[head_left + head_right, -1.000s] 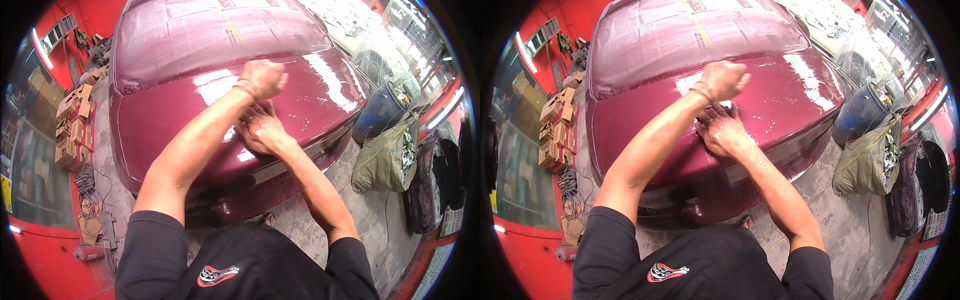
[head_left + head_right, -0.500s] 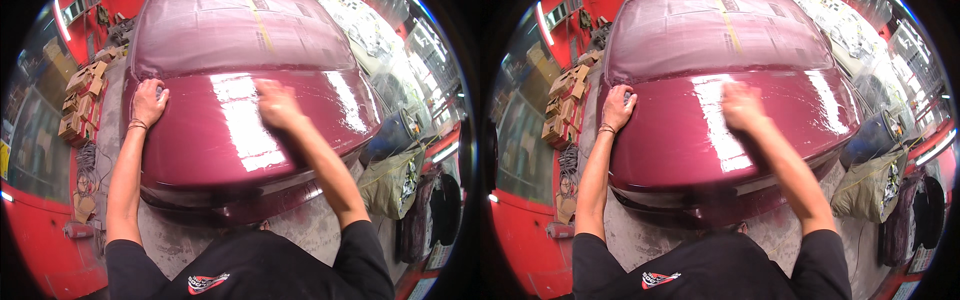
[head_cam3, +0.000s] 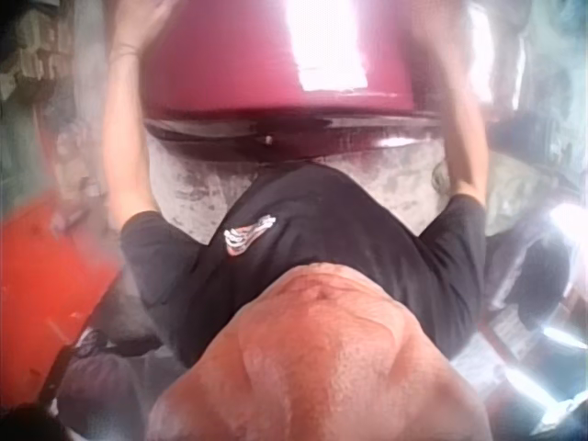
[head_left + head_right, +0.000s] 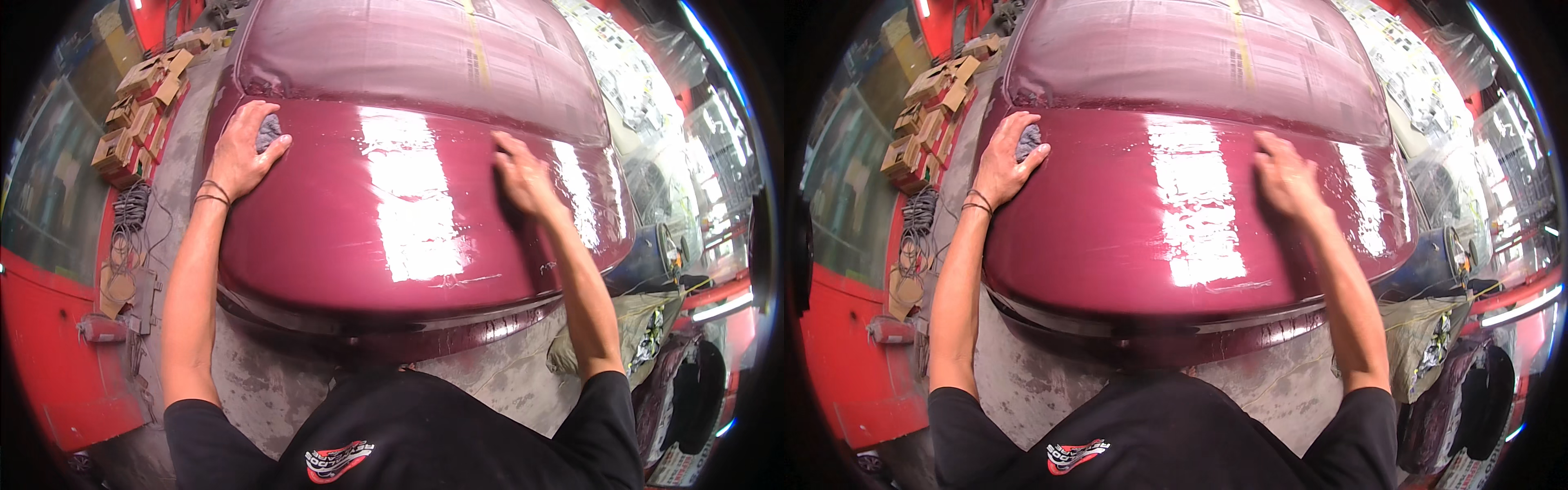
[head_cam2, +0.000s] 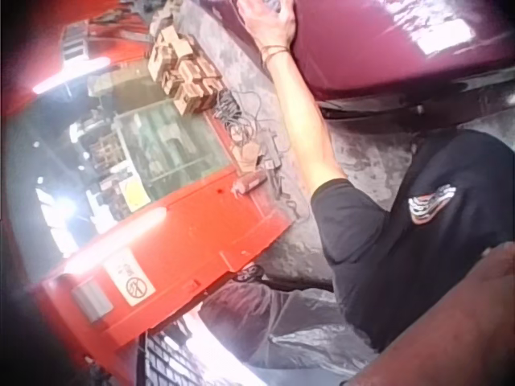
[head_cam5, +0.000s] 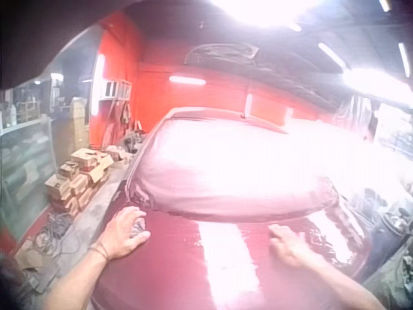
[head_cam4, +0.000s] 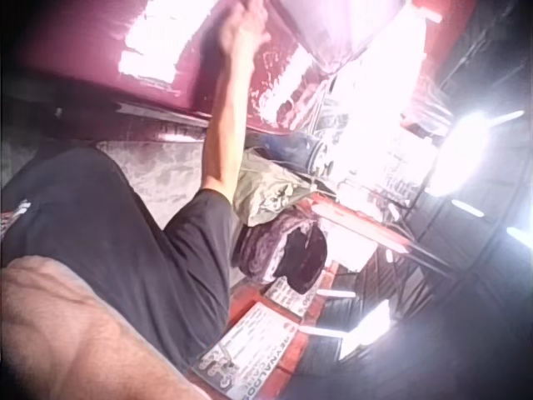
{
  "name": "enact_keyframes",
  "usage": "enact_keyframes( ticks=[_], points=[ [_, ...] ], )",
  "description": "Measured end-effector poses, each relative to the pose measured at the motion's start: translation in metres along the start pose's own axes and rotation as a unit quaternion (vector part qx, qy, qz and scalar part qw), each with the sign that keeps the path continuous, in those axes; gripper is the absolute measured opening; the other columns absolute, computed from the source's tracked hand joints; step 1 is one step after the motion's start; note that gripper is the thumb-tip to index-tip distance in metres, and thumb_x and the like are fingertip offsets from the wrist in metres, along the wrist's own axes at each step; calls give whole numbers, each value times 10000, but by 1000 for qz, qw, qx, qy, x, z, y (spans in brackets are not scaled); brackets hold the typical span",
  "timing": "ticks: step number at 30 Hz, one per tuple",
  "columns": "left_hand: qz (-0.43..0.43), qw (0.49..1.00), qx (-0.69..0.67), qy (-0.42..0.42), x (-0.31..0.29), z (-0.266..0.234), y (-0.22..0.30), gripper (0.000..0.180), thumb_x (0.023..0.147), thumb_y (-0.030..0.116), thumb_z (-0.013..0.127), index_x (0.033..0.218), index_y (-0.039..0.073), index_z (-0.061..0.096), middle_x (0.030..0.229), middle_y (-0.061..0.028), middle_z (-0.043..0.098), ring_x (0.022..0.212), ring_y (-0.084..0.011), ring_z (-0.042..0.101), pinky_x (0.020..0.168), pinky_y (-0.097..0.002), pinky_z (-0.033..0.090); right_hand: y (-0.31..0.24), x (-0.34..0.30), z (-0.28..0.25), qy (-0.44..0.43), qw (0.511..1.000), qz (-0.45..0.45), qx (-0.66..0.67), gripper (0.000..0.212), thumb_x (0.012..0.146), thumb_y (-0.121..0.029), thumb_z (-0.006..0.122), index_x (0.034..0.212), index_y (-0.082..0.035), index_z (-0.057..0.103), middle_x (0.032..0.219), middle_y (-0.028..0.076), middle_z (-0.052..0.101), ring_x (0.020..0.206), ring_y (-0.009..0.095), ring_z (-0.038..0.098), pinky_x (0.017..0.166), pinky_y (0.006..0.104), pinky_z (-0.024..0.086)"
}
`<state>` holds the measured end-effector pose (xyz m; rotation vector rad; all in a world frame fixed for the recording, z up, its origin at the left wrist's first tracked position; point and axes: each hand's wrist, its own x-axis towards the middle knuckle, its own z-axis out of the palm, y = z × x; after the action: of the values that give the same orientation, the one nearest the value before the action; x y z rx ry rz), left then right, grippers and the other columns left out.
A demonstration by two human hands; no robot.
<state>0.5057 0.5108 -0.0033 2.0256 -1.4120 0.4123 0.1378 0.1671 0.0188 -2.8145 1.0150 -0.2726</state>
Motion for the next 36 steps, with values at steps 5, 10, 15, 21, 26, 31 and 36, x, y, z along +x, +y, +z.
enact_keyframes(
  ticks=[5,10,15,21,26,31,36],
  points=[
    [-11,1000,-26,-2,11,3,8,542,965,330,753,1411,69,588,1433,-160,604,1370,-365,579,1161,-437,460,-182,53,66,42,968,-247,-6,601,1123,-431,363,1622,-100,416,1707,137,396,1592,408,321,1266,726,200],
    [-26,999,-29,13,-4,-10,-9,568,960,304,759,1440,71,566,1443,-168,593,1373,-360,571,1163,-428,454,-132,42,33,-7,976,-216,-20,548,1145,-417,316,1644,-212,416,1724,-8,391,1607,227,332,1275,726,143],
    [-28,1000,-14,2,0,-2,0,531,955,279,754,1409,64,582,1419,-172,605,1354,-367,582,1147,-433,464,132,-3,-25,12,998,62,2,558,1151,-390,364,1636,-122,421,1705,95,414,1589,273,366,1307,561,221],
    [-20,1000,7,1,0,-4,0,503,956,270,749,1387,63,594,1391,-173,619,1329,-374,595,1124,-435,476,59,14,11,20,999,50,2,539,1132,-356,445,1623,-133,454,1754,176,287,1632,307,255,1298,616,225],
    [-3,1000,-14,22,4,3,-2,523,952,289,758,1398,72,591,1372,-184,626,1311,-381,600,1110,-442,488,-191,-3,59,-16,967,-255,18,603,1131,-435,359,1646,-123,386,1747,107,326,1627,357,259,1270,731,173],
    [-24,999,-16,23,-4,-3,-8,583,940,292,775,1434,67,562,1404,-178,608,1328,-377,589,1134,-445,474,-143,-3,4,-118,981,-154,-25,608,1163,-423,231,1716,-170,240,1794,46,228,1662,255,169,1317,659,77],
    [1,999,-29,29,7,13,0,552,930,265,774,1408,74,576,1389,-169,616,1321,-373,589,1127,-450,476,104,13,-15,-20,992,108,-64,586,1155,-446,263,1701,-237,293,1781,-13,270,1641,245,249,1269,754,149]
  ],
)
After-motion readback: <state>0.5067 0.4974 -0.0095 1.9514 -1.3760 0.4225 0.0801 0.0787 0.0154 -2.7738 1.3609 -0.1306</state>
